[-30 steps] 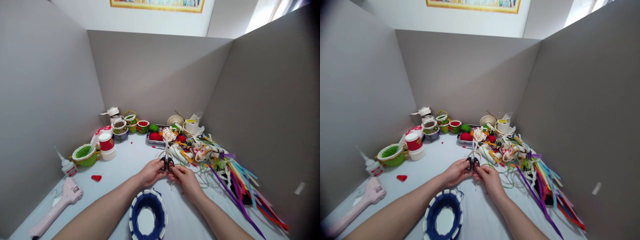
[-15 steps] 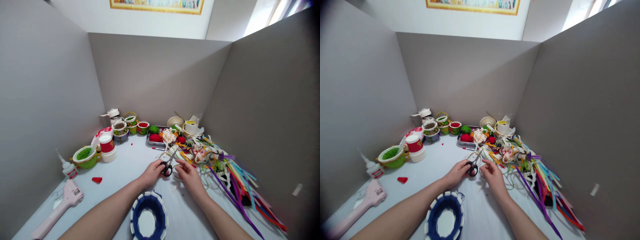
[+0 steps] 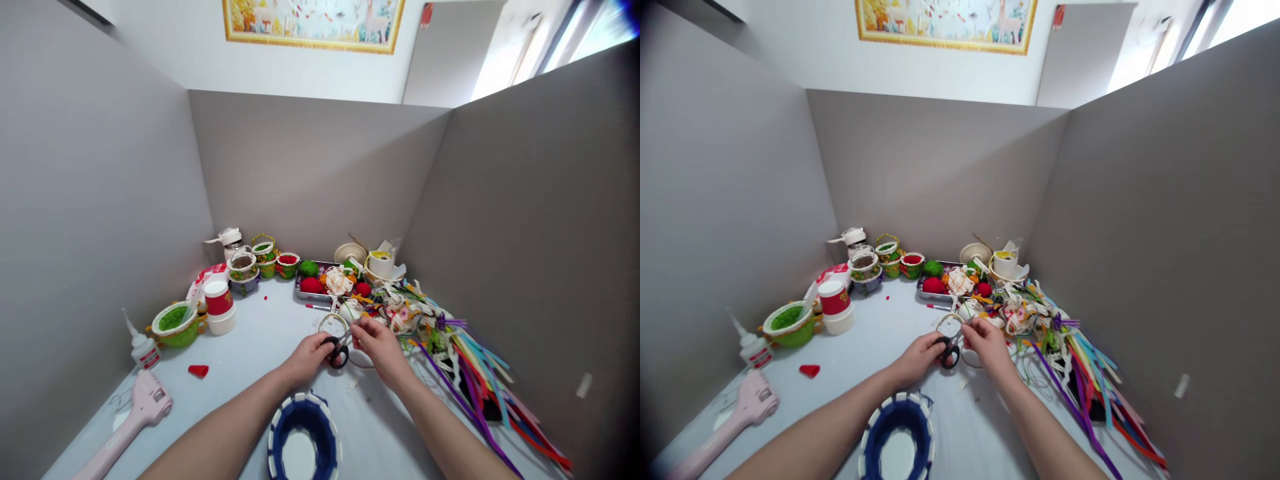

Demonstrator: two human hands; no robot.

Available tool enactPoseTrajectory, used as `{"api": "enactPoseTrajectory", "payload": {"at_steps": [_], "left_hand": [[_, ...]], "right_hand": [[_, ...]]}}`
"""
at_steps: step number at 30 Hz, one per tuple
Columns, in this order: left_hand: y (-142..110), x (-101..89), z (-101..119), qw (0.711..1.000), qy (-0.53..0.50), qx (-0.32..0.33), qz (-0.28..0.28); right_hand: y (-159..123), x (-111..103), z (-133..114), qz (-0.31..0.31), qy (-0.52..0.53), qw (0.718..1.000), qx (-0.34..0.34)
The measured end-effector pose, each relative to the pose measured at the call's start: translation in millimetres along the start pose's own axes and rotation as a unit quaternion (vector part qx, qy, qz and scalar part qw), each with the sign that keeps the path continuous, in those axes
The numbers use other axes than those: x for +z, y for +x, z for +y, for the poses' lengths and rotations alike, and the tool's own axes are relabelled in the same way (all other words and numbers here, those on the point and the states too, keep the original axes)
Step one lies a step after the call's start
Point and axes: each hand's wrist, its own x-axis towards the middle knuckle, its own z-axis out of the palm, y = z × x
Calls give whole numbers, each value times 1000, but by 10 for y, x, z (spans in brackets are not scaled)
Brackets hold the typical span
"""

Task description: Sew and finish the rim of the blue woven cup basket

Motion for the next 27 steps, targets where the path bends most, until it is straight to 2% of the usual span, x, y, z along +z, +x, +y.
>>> {"api": "enactPoseTrajectory", "payload": {"at_steps": [4, 7, 10, 12, 14, 19, 22, 24, 27], "left_hand": [[18, -16, -46, 996, -81, 1, 23], [39, -37, -76, 989, -134, -8, 62], [56, -49, -93, 986, -146, -14, 82], [65, -51, -107, 985, -150, -18, 78], [73, -51, -127, 985, -153, -20, 71], [97, -46, -171, 983, -168, -39, 71], [116, -39, -179, 979, -180, -59, 77], [133, -38, -188, 977, -183, -69, 80], [168, -48, -230, 977, -182, -78, 80]], "right_hand": [[65, -33, -128, 33, -5, 999, -38], [272, -137, -509, 76, -21, 992, -103], [706, -281, -1165, 132, -39, 964, -227], [1111, -367, -1698, 164, -17, 932, -323], [1563, -425, -2251, 169, -11, 900, -401], [2571, -427, -3481, 245, -62, 842, -477], [2999, -371, -3987, 280, -147, 803, -505], [3238, -325, -4211, 282, -159, 798, -508], [3550, -254, -4403, 280, -171, 802, -499]]}}
